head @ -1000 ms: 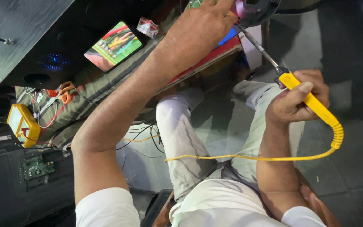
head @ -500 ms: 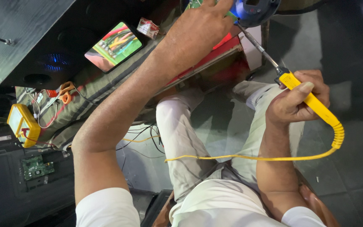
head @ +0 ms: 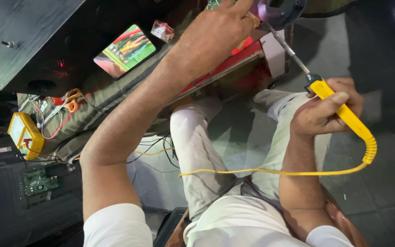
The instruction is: The person sits on a chair with a green circuit board resting on their lap and solders wires and components onto the board using a soldering iron held in the right hand. They reposition the board and wires between solder joints, then set the iron down and handle the wired board while red and blue lights illuminate, testing the board's connections.
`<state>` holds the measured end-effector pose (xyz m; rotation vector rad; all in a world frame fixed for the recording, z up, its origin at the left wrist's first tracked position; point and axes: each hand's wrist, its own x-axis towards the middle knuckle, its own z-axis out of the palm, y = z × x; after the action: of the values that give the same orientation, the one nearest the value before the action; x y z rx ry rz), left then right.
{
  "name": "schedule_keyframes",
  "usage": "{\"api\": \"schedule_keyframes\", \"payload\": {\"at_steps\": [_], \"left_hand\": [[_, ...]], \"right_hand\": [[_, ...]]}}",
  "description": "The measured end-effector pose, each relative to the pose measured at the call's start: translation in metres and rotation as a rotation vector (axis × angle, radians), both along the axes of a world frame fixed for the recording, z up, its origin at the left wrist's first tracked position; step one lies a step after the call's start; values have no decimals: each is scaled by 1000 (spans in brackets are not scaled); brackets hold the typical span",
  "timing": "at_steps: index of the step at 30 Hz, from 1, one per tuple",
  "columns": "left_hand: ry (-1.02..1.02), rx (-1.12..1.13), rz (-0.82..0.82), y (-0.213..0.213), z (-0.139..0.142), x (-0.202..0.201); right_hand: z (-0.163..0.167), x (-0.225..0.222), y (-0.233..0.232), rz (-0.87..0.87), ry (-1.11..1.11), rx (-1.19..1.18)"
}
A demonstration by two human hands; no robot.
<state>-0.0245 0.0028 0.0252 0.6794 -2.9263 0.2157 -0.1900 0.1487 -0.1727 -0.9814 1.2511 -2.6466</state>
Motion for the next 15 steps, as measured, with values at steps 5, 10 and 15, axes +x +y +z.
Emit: {"api": "schedule_keyframes", "payload": {"at_steps": [5, 10, 15], "left_hand": [[384, 78, 82, 23, 8, 34], [1388, 878, 557, 82, -79, 34], [1960, 1545, 456, 76, -177, 11]], "right_hand": [[1, -1, -5, -118, -77, -29], [2, -2, -6, -108, -241, -37], [-4, -1, -7, -79, -280, -88]]}}
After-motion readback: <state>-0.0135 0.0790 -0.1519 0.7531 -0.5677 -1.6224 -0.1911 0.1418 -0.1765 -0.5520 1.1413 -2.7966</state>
